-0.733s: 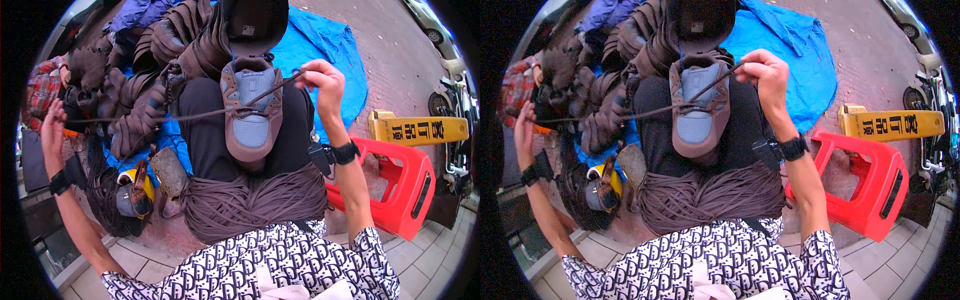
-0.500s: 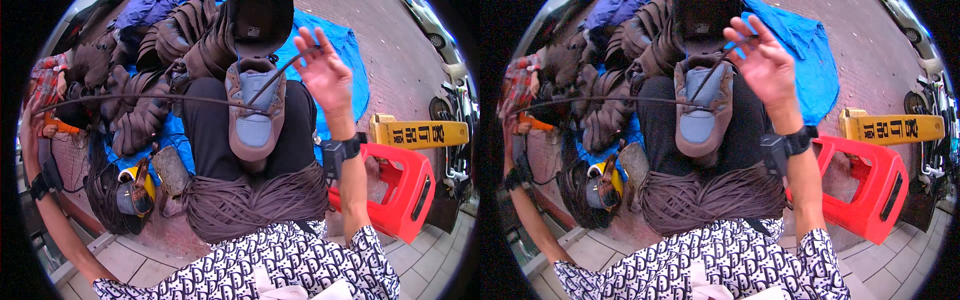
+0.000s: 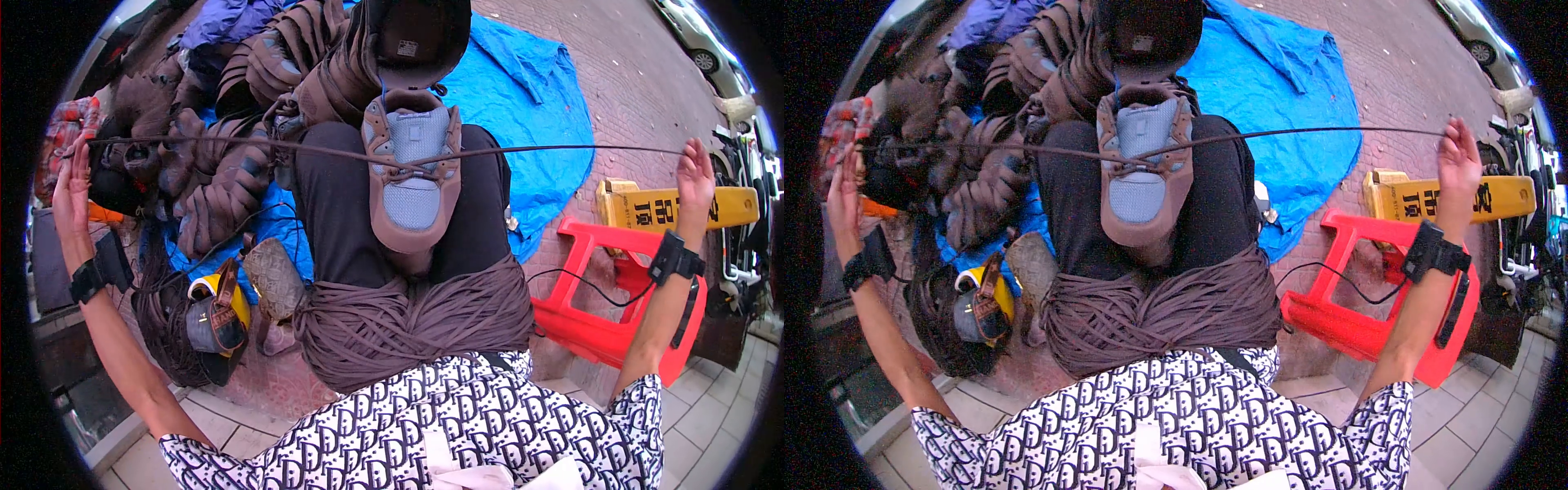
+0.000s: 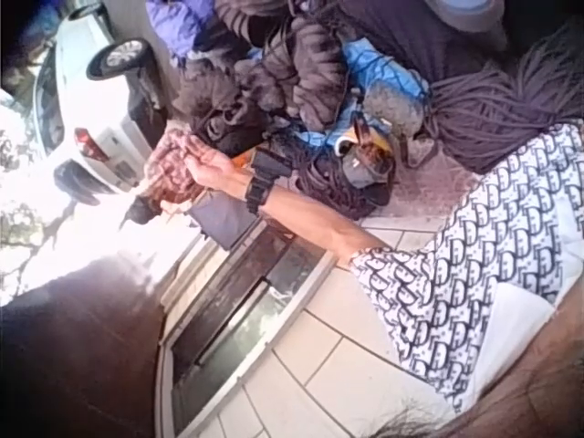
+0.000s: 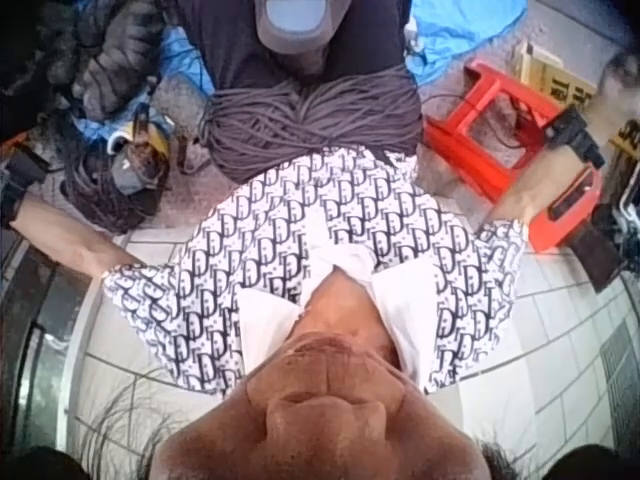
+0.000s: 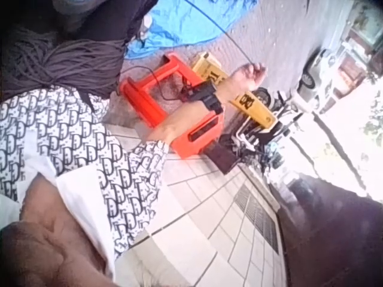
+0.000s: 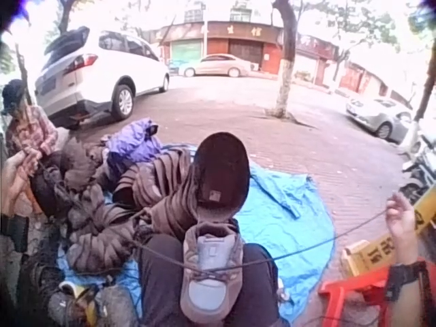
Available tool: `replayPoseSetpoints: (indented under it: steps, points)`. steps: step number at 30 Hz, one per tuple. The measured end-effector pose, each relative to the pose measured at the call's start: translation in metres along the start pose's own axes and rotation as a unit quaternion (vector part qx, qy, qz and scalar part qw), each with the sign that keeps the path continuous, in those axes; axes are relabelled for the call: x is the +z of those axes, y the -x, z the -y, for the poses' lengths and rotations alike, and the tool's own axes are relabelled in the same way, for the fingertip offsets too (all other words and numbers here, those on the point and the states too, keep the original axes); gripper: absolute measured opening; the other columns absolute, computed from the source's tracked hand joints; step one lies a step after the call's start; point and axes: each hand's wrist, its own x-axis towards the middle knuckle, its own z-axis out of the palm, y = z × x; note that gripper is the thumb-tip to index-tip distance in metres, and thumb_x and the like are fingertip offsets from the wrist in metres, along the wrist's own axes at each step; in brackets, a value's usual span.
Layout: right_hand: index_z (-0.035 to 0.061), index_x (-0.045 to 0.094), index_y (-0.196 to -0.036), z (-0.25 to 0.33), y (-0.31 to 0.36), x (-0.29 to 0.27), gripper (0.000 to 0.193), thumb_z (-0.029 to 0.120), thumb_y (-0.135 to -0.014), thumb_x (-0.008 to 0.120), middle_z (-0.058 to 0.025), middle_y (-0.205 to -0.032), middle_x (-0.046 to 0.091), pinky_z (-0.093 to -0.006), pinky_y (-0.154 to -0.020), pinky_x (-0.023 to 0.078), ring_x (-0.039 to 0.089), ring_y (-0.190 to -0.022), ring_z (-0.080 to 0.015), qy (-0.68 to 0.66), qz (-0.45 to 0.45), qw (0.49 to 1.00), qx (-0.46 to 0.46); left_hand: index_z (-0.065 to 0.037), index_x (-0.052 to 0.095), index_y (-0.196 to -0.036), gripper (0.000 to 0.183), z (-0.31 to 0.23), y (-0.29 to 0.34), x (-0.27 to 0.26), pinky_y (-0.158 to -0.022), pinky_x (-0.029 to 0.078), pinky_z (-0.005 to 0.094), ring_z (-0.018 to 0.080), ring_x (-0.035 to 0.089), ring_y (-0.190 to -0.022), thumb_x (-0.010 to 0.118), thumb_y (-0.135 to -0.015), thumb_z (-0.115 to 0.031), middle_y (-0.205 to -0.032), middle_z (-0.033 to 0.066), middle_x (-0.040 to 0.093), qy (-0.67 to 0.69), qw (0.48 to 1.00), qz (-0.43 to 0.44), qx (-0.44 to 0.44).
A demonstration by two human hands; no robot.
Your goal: Lacing a brown and grey shoe as part of an outdoor footwear manufacturing setup.
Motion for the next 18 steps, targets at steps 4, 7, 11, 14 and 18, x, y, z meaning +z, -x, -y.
replayPoseSetpoints:
  steps: [4,7,11,14,18]
  points:
    - [0.0018,0.058,-0.093,0.039,0.007,-0.033,0.03,0.03,-0.086,0.05,-0.0018,-0.069,0.048,-0.0187,-0.047,0.028,0.033,-0.045,-0.0088,0.067,0.027,0.997,0.016,0.012,0.038,-0.118,0.033,0.015,0.022,0.045,-0.104,0.028,0.0355,0.0277,0.034,-0.122,0.033,-0.089,-0.004,-0.13,0.0225,0.035,0.044,0.989,-0.143,-0.01]
    - [0.0069,0.058,-0.086,0.035,0.002,-0.022,0.029,0.036,-0.085,0.052,0.0016,-0.063,0.043,-0.0189,-0.042,0.025,0.03,-0.041,-0.0074,0.182,-0.062,0.981,0.01,0.012,0.04,-0.116,0.033,0.024,0.022,0.035,-0.106,0.025,0.0365,0.028,0.035,-0.122,0.031,-0.088,-0.002,-0.128,0.0233,0.037,0.029,0.997,-0.065,0.022]
    - [0.0082,0.056,-0.079,0.039,-0.001,-0.017,0.028,0.035,-0.085,0.051,0.0018,-0.06,0.043,-0.02,-0.036,0.021,0.03,-0.039,-0.0065,0.234,-0.087,0.968,0.025,0.009,0.045,-0.11,0.027,0.046,0.02,0.034,-0.099,0.036,0.0339,0.0275,0.045,-0.113,0.037,-0.091,-0.008,-0.12,0.0204,0.046,-0.087,0.991,-0.062,0.079]
    - [0.0093,0.053,-0.073,0.041,-0.001,-0.009,0.029,0.035,-0.086,0.051,0.0016,-0.053,0.04,-0.0207,-0.033,0.018,0.028,-0.034,-0.0068,0.308,-0.157,0.938,0.013,0.007,0.049,-0.106,0.025,0.064,-0.006,-0.018,-0.091,0.042,0.0321,0.0251,0.052,-0.103,0.04,-0.091,-0.01,-0.109,0.017,0.052,-0.074,0.993,-0.079,0.054]
    - [0.0101,0.051,-0.07,0.039,-0.006,-0.018,0.029,0.034,-0.086,0.051,0.0022,-0.05,0.039,-0.0211,-0.032,0.017,0.026,-0.033,-0.0066,0.331,-0.153,0.931,0.027,0.006,0.051,-0.103,0.023,0.084,-0.033,-0.089,-0.086,0.045,0.0306,0.023,0.054,-0.095,0.042,-0.09,-0.01,-0.104,0.0152,0.054,-0.04,0.994,-0.104,0.005]
